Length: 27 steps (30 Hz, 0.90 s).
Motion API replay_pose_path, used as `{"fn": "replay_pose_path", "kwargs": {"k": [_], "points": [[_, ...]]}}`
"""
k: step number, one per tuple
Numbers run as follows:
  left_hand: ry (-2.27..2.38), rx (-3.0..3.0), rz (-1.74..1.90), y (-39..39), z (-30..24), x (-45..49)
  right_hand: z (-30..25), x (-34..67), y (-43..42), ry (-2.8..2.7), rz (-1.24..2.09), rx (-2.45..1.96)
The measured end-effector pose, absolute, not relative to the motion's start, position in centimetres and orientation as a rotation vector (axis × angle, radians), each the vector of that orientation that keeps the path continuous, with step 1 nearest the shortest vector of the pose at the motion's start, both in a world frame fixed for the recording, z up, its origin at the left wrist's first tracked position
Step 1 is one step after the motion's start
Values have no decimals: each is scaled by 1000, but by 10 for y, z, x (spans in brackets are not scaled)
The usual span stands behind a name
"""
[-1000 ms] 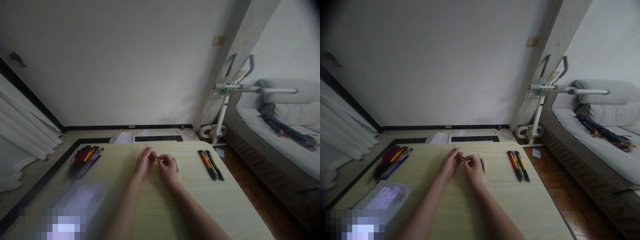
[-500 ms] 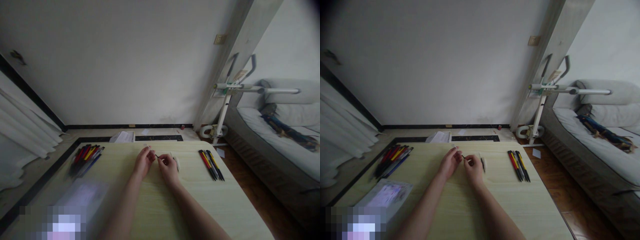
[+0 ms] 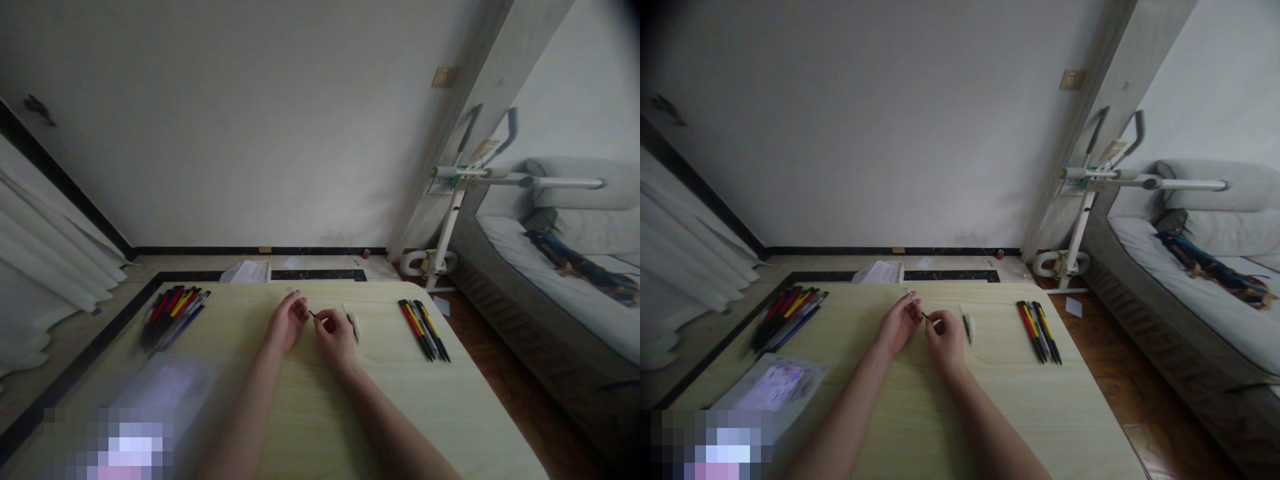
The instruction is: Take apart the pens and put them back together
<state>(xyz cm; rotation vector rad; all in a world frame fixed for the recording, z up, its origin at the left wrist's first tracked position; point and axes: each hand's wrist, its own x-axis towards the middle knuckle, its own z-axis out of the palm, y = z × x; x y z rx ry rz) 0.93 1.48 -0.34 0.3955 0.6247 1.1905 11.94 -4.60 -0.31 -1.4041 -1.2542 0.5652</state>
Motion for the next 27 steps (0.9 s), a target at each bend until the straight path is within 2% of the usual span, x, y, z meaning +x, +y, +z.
{"fn": "replay_pose_path", "kwargs": {"k": [27], "points": [[605, 322, 1154, 19, -7, 7, 0, 124, -54, -1710, 118, -1782]]}}
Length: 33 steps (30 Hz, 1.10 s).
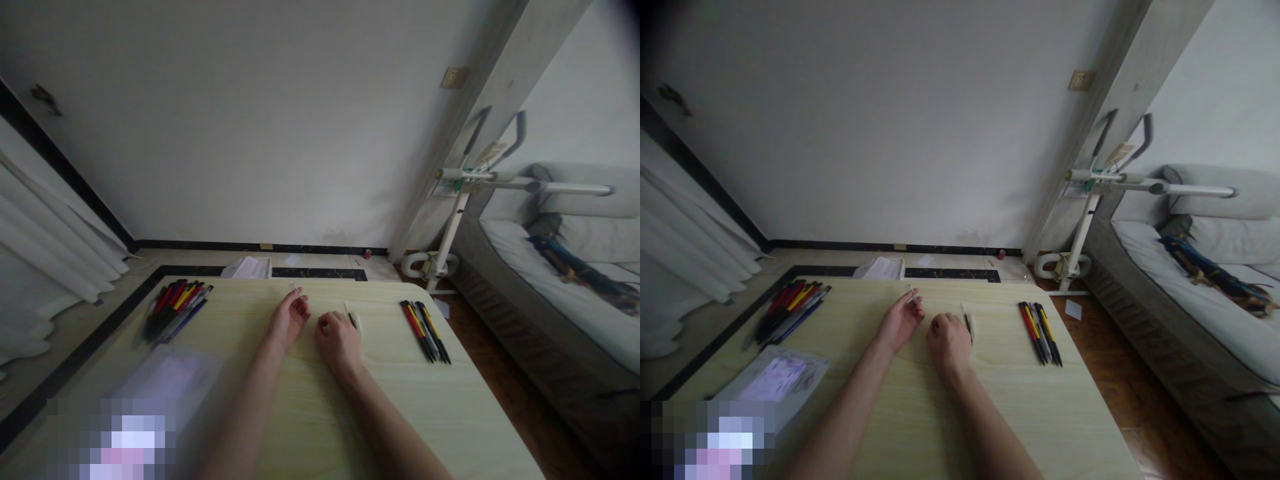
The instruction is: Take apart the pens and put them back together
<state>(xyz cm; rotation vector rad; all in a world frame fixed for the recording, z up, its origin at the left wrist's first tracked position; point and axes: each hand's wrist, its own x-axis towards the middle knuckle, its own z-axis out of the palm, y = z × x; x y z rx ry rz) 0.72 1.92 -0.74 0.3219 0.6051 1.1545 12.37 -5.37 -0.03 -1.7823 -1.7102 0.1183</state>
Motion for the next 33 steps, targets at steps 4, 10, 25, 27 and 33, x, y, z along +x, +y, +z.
{"fn": "replay_pose_path", "kwargs": {"k": [4, 10, 25, 27, 33], "points": [[602, 321, 1150, 18, -5, 7, -1, 124, -54, -1731, 106, -1784], [605, 320, 1156, 17, -4, 8, -1, 125, -54, -1747, 105, -1817], [614, 323, 1149, 17, -2, 8, -2, 126, -54, -1717, 134, -1812], [619, 316, 1150, 17, -2, 9, -2, 126, -54, -1716, 141, -1806], [623, 348, 1152, 17, -3, 9, -1, 125, -54, -1665, 179, -1786]]}}
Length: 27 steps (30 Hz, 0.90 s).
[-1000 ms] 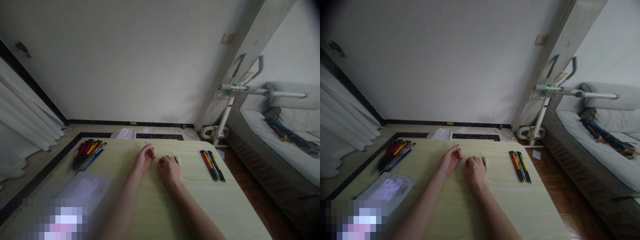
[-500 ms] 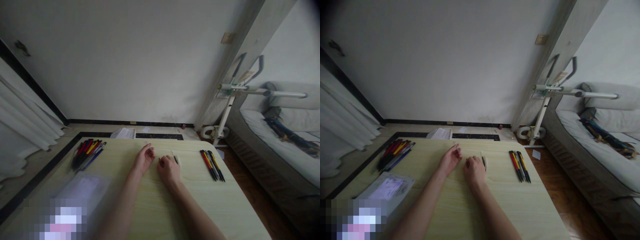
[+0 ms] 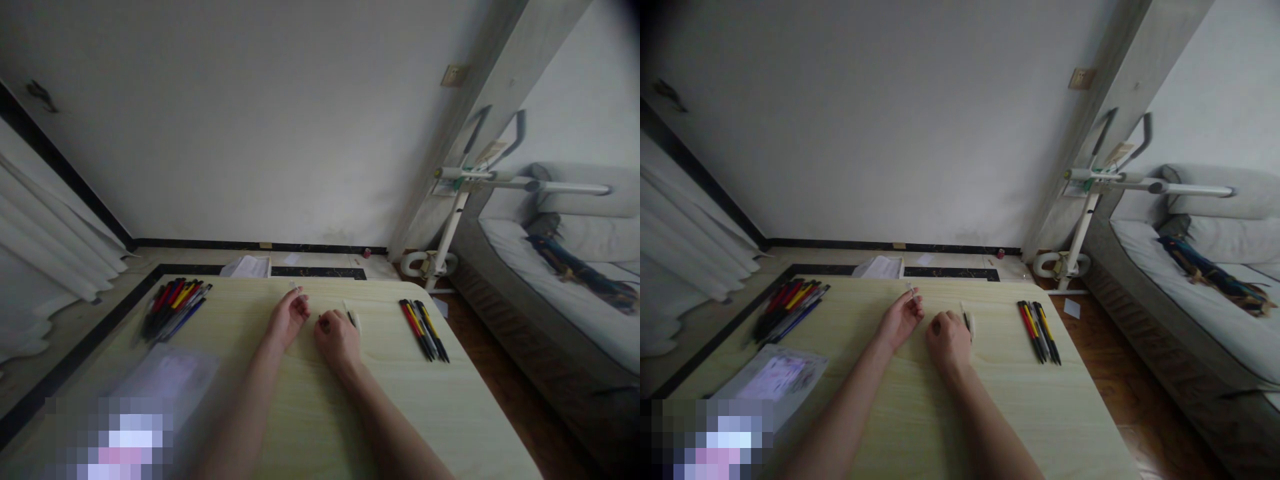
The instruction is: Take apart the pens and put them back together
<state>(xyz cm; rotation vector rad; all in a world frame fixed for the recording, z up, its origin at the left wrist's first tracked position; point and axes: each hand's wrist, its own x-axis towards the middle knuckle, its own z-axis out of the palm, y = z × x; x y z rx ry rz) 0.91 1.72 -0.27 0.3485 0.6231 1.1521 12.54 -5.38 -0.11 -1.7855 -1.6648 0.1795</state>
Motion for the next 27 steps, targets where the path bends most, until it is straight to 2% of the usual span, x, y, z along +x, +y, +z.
{"fn": "replay_pose_path", "kwargs": {"k": [27], "points": [[651, 752, 1125, 7, 0, 21, -2, 130, -47, -1464, 419, -1586]]}}
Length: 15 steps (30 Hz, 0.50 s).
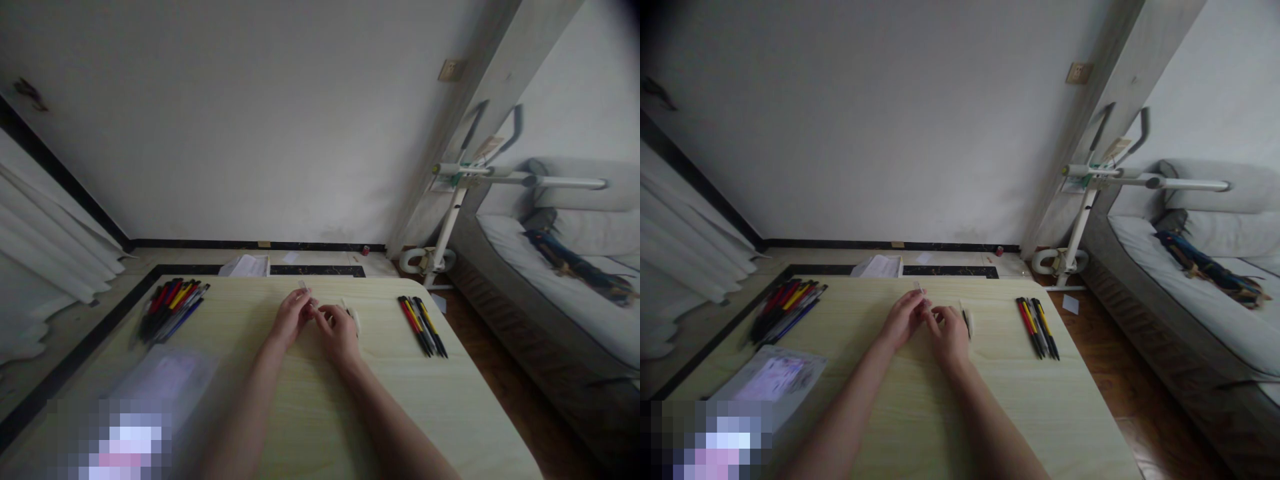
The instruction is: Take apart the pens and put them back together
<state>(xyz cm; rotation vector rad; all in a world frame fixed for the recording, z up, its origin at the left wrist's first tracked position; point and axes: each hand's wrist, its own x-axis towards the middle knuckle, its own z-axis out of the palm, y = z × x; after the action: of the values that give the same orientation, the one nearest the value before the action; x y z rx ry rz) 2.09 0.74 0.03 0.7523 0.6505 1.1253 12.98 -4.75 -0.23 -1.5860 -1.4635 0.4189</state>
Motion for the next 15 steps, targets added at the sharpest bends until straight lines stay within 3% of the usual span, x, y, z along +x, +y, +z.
{"fn": "replay_pose_path", "kwargs": {"k": [15], "points": [[703, 815, 1105, 8, -2, 21, -4, 131, -45, -1448, 463, -1567]]}}
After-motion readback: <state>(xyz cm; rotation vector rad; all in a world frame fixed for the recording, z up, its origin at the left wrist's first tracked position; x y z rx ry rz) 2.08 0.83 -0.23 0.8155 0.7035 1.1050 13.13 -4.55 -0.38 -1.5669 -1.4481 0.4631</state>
